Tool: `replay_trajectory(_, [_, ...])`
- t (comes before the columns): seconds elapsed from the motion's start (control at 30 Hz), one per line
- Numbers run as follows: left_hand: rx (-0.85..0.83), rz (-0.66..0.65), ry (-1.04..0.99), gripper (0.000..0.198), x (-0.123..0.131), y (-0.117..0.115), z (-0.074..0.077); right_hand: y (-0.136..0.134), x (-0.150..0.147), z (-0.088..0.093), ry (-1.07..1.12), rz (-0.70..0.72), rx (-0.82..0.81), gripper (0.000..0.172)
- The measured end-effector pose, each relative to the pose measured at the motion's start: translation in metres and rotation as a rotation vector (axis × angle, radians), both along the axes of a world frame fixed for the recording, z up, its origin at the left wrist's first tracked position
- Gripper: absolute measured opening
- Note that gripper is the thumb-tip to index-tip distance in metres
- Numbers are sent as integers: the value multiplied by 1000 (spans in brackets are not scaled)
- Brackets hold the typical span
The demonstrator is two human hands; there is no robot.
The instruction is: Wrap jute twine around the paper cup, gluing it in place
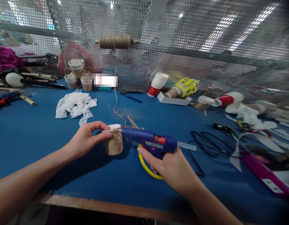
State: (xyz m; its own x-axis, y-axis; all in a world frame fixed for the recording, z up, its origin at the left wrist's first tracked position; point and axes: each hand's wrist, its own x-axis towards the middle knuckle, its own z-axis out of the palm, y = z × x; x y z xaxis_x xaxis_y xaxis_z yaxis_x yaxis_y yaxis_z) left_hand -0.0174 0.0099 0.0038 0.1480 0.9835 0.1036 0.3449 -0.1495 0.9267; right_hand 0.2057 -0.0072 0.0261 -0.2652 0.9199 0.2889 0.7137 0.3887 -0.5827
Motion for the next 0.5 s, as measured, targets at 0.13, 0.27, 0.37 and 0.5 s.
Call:
replay_trajectory(0.13, [-20,2,-12,19,1,-1,0,-1,0,-1,4,-17,-89,14])
replay_trajectory(0.27, [-39,-5,-26,20,3,-2,1,-1,-1,-4,-15,-32,-87,17])
replay_trajectory(0.37, [-42,-2,-23,21,3,-3,2,-1,0,-6,-40,-45,-97,21])
replay_trajectory(0.5, [-28,-13,7,22,1,-2,1,2,1,-6,-22,-1,-62,18])
